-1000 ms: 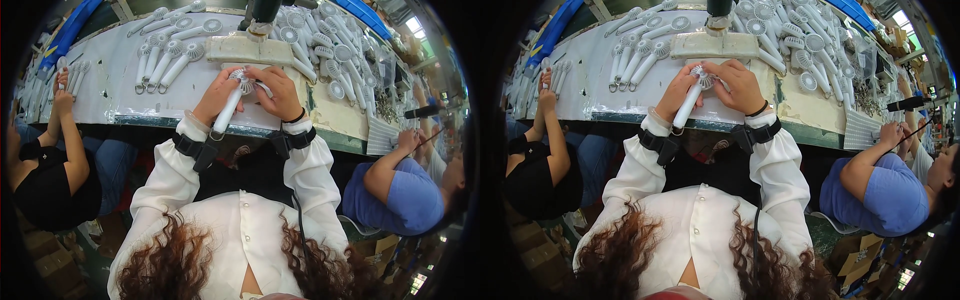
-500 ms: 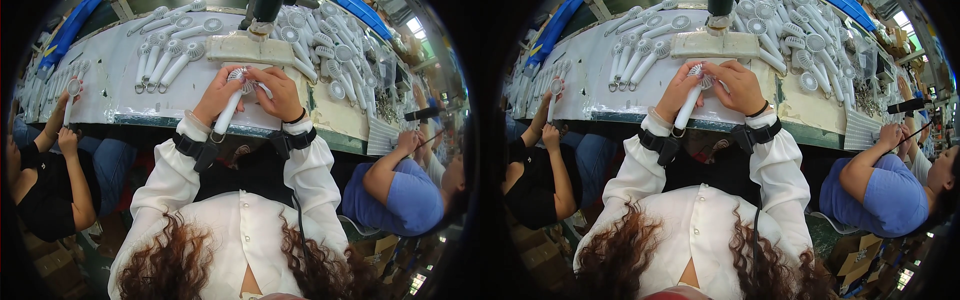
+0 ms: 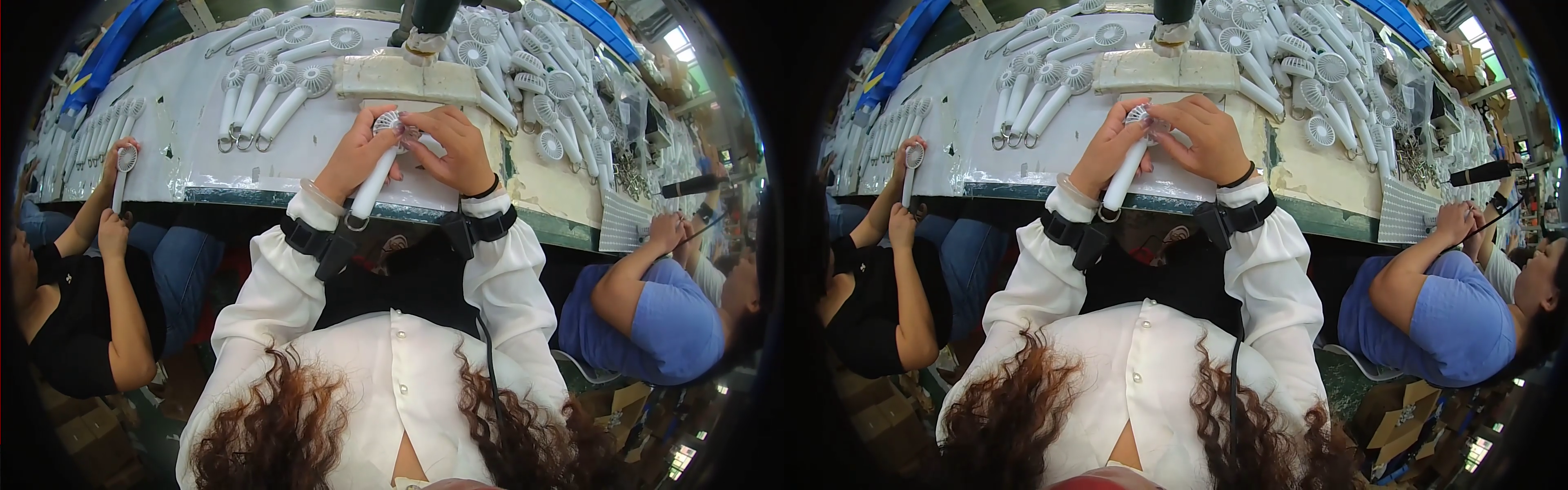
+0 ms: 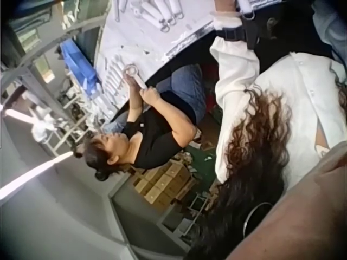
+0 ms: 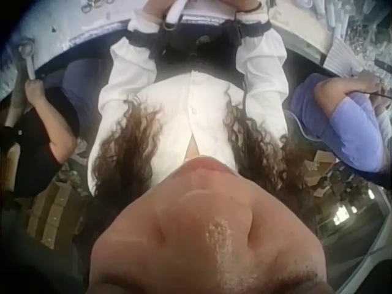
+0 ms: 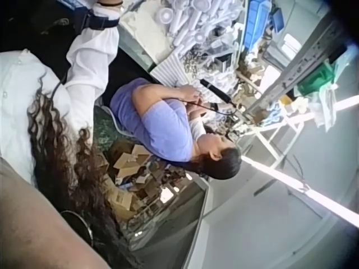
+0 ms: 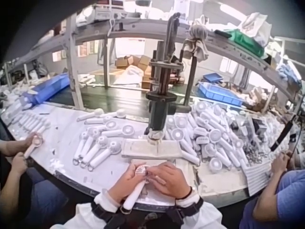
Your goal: The person assembles a handheld fan by placing a component onto the motor, pressing the unit into a machine, and then setting the completed fan on the table.
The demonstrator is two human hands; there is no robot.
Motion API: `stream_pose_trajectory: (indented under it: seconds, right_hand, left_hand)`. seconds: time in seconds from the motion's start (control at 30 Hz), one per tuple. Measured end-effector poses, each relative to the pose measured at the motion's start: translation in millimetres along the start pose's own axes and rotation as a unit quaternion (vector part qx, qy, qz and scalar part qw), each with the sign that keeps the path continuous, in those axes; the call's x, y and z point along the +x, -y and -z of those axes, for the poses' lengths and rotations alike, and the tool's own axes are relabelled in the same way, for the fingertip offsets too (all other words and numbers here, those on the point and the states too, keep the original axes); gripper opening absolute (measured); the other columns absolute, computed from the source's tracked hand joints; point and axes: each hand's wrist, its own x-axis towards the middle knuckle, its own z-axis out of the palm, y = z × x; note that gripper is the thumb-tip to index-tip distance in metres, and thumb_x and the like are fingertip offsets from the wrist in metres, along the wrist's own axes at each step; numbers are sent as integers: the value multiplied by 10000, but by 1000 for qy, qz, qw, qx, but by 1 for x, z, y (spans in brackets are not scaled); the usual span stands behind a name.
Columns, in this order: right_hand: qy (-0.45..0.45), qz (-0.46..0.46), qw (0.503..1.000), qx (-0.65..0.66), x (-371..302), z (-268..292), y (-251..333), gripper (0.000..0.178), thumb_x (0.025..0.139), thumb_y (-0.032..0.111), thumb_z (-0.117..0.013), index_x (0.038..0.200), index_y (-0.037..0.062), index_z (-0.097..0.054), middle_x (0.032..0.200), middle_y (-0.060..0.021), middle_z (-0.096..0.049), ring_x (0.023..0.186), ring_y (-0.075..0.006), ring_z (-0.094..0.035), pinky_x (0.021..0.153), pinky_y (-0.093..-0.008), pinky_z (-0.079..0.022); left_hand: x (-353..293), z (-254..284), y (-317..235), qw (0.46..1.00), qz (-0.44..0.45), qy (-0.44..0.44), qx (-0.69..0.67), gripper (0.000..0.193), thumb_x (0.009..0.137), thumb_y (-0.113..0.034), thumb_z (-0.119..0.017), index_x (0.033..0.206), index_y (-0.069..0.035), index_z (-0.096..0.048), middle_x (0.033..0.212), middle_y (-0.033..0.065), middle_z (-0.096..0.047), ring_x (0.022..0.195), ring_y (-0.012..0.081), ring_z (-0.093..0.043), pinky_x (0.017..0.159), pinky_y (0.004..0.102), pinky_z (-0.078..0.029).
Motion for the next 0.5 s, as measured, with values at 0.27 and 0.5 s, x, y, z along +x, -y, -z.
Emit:
stream_pose_trajectory:
  seconds: [0.27, 0.5]
  right_hand:
    - [-11, 16, 1000, -8, -4, -1, -10, 291, 725, -28, -703, 997, 76, -700, 942, -59, -685, 824, -239, -629, 699, -320, -500]
    - [-12, 11, 1000, -8, -6, -1, -11, 313, 714, -42, -693, 1001, 82, -702, 959, -55, -687, 822, -237, -627, 702, -317, -500]
  left_hand:
    - [-6, -8, -7, 998, 36, 31, -47, 483, 994, -167, -378, 1449, -89, -233, 946, 157, -585, 638, 226, -639, 548, 324, -558]
    - [-6, -7, -9, 998, 37, 40, -36, 482, 993, -164, -366, 1452, -96, -236, 898, 158, -594, 639, 222, -640, 548, 325, -559]
